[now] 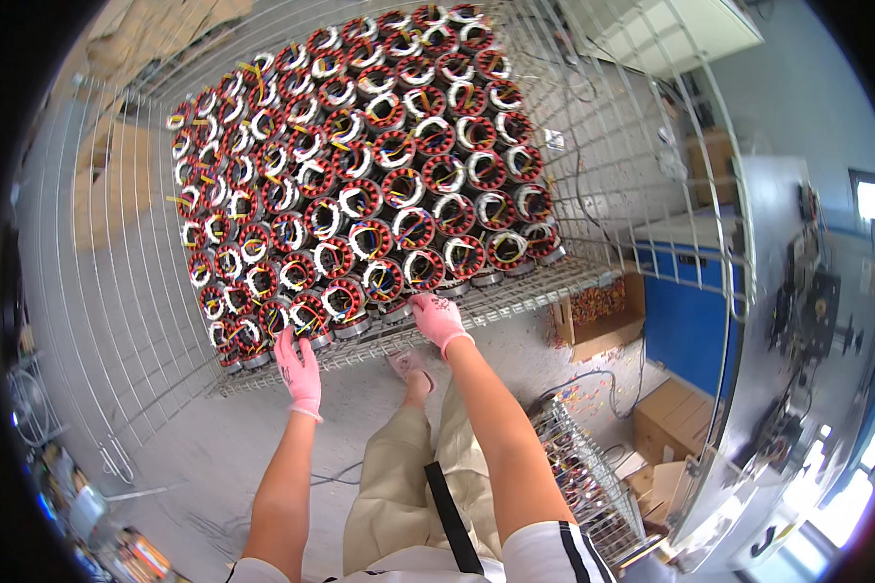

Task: The person picks up a metal stator from a large cage and places it onto a machine for processing, then returns it to the cage.

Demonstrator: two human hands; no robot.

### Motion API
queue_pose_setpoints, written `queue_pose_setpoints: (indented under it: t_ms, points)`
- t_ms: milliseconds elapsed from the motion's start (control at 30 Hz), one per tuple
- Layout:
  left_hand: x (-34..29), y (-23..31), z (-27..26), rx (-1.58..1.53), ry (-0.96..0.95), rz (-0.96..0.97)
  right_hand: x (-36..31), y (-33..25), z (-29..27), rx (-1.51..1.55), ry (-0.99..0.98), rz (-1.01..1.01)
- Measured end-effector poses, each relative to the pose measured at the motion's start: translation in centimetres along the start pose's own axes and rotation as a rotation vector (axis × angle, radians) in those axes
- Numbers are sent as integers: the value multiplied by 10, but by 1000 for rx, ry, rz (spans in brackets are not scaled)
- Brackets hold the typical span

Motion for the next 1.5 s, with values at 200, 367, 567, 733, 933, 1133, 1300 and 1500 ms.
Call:
queue_pose_setpoints:
  t_ms: [200,367,567,733,933,1133,1300,1500]
  points:
    - [-52,83,10,-167,-175,172,-131,41,-89,243,346,-32]
    - [-157,195,61,-4,-700,447,-314,159,-68,796,313,445]
    - [-322,255,132,22,-1430,619,-633,301,51,1018,1243,1083]
    - [-444,286,157,169,-1744,820,-822,309,255,1448,1542,1585]
    - [-541,283,166,361,-1908,647,-906,336,362,1341,1294,1967]
    - [-574,253,185,570,-1949,536,-988,473,402,1038,864,2122]
    - [-628,275,183,784,-1857,376,-986,538,430,1059,537,2137]
    - [-702,285,194,801,-1975,140,-967,525,444,678,675,2115]
Point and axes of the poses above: each hand's wrist, its own x-axis towards the middle knuckle, its own z-axis out of the palm, y = z × x, the point moved 10 cm from there along x, towards the middle knuckle, and after that the axes turned 10 degrees about -x, right-handed, at the moved point
